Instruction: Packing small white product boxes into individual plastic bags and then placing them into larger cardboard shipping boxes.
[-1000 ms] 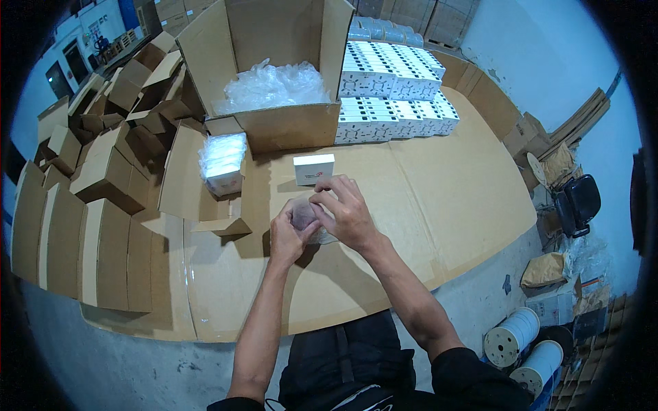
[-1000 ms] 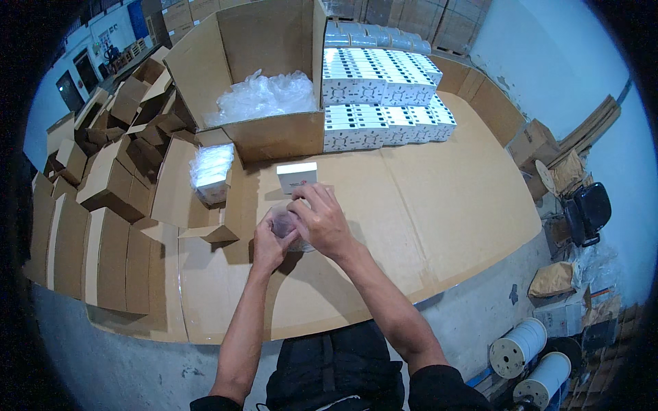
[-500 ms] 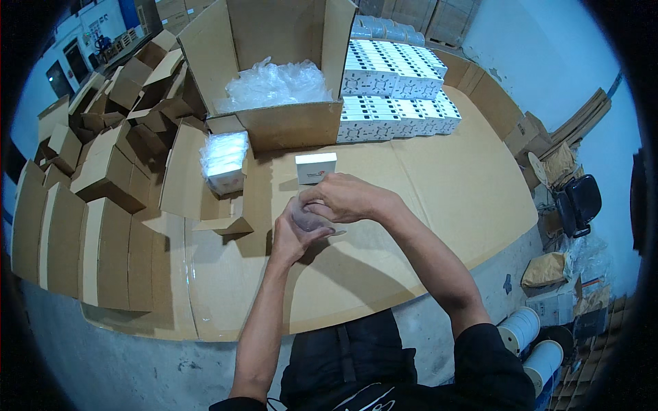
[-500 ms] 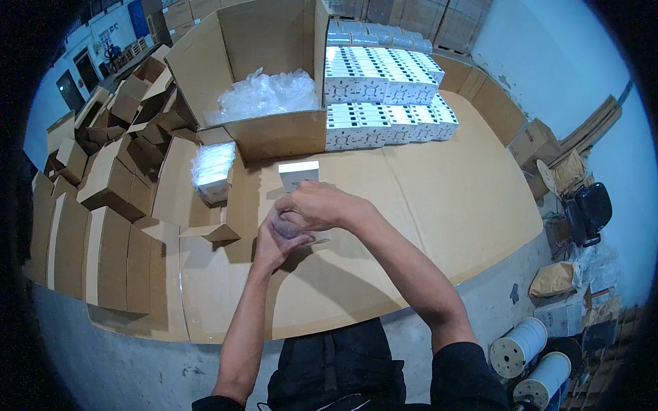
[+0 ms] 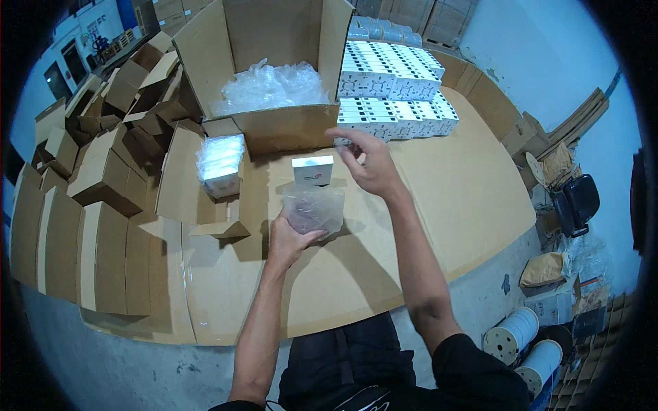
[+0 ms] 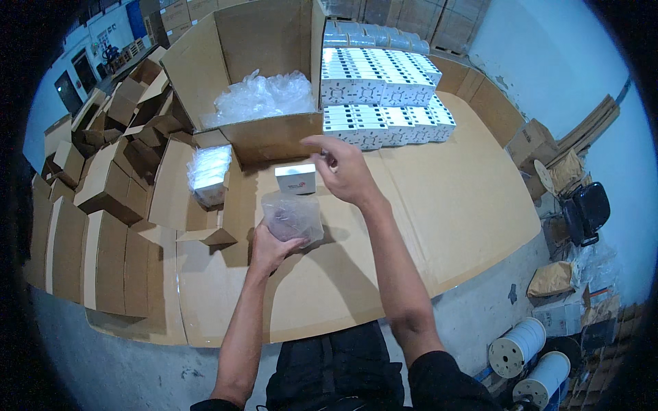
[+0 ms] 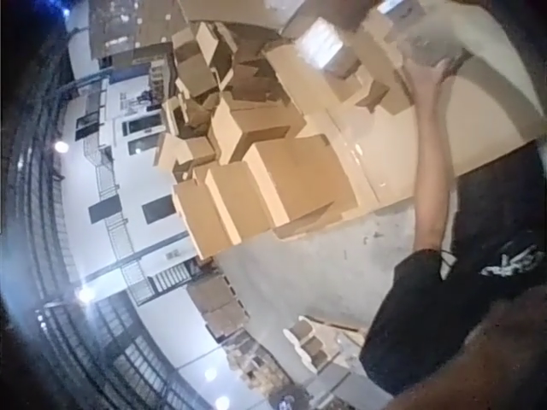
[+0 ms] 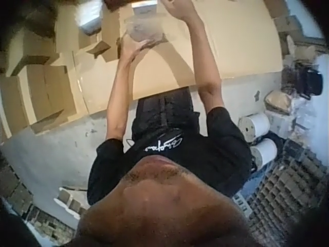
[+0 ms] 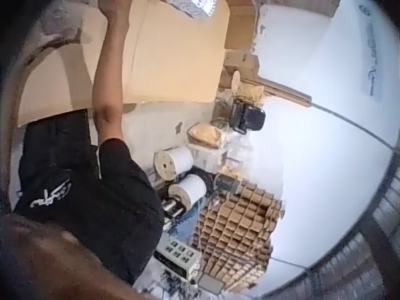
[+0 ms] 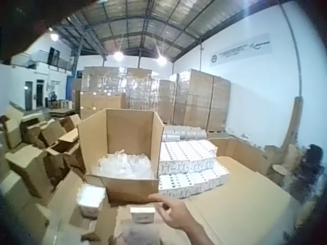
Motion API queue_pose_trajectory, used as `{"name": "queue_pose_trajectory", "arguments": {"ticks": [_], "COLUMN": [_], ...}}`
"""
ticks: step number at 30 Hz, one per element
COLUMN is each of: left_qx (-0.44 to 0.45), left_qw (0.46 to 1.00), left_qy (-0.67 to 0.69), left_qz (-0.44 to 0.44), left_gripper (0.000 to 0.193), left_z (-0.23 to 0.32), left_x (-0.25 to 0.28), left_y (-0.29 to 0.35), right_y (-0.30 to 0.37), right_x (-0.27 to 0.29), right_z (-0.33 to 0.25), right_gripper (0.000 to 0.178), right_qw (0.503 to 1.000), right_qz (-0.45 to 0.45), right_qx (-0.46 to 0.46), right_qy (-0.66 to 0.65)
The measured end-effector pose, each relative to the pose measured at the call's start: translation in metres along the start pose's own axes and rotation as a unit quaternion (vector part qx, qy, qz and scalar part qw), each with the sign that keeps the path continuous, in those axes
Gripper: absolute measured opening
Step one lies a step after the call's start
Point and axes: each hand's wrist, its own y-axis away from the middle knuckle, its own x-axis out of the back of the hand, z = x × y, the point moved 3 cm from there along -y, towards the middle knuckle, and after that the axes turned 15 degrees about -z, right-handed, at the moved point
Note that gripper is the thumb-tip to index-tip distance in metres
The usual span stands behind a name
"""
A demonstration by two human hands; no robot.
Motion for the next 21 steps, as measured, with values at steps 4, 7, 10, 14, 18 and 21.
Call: {"name": "queue_pose_trajectory", "arguments": {"ticks": [4, 7, 10, 14, 18, 21], "left_qx": [-0.014, -0.006, -0.010, -0.009, 0.002, -0.022], "left_qw": [0.999, 0.999, 0.998, 0.998, 0.998, 0.998], "left_qy": [0.003, 0.012, 0.009, 0.037, 0.017, 0.010], "left_qz": [0.034, 0.049, 0.064, 0.056, 0.053, 0.056], "left_gripper": [0.068, 0.068, 0.067, 0.067, 0.067, 0.065], "left_z": [-0.008, -0.009, -0.012, -0.013, -0.021, -0.014], "left_x": [0.006, 0.009, 0.010, 0.010, 0.012, 0.011], "left_y": [-0.001, -0.001, -0.002, -0.004, -0.006, -0.008], "right_y": [0.010, 0.006, 0.001, 0.004, 0.016, 0.020], "right_x": [-0.033, -0.053, -0.060, -0.057, -0.042, -0.033], "right_z": [0.052, 0.055, 0.065, 0.073, 0.076, 0.074], "right_gripper": [0.050, 0.054, 0.046, 0.036, 0.033, 0.027], "right_qw": [0.997, 0.999, 0.999, 0.998, 0.998, 0.997], "right_qz": [0.047, 0.027, 0.039, 0.036, 0.041, 0.077], "right_qx": [0.008, -0.001, 0.021, 0.027, 0.006, -0.024], "right_qy": [-0.061, -0.031, -0.018, -0.055, -0.043, -0.017]}}
